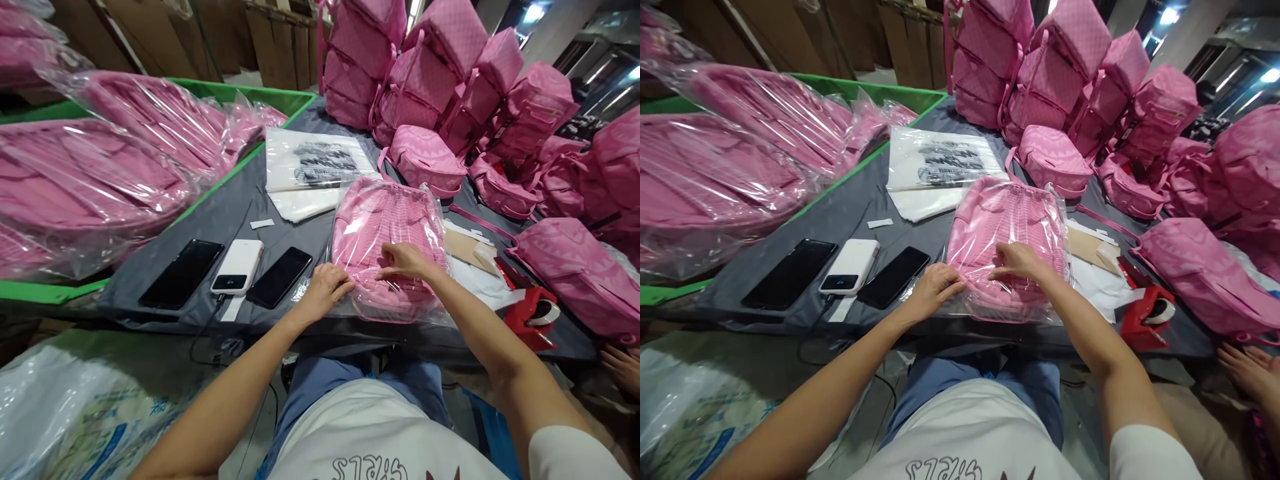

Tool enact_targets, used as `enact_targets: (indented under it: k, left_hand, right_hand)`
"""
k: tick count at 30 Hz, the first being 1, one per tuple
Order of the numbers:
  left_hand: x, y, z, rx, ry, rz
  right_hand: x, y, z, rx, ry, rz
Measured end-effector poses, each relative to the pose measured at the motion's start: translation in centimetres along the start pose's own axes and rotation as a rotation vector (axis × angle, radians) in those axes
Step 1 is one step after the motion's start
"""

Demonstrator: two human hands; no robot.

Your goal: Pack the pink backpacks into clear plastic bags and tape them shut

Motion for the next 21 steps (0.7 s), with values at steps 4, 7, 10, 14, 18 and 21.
enact_targets:
  k: [4,7,10,14,18,21]
  left_hand:
    - [0.1,0.1,0.0,0.001,0.005,0.013]
    - [0.1,0.0,-0.1,0.002,0.007,0.048]
    - [0.0,-0.1,0.0,0.004,-0.011,0.095]
    - [0.2,0.0,0.3,0.041,-0.044,0.136]
    - [1.2,0.2,-0.1,0.063,-0.025,0.089]
    - [2.0,0.6,-0.7,0.016,0.048,0.015]
  right_hand:
    - [-1.2,-1.8,-3.3,0.018,0.243,0.085]
    - [-4.2,-4.6,-4.1,0.054,0.132,0.087]
    - [-6.1,-6.2,-2.9,-0.049,0.038,-0.017]
    - [-5.7,-6.4,-1.3,-0.085,0.009,-0.068]
    - [-2.3,-2.6,-4.0,-0.065,0.400,0.230]
    - [-0.2,1.4,-9.3,-0.128,0.884,0.364]
Point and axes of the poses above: each hand's wrist, its own z-axis towards the middle knuckle, its own x-axis out of the back of the hand, y = z × x, the point moved 5 cm from there along z, towards the middle knuckle, and after that the axes turned 2 degrees about y, right-handed, at the moved point
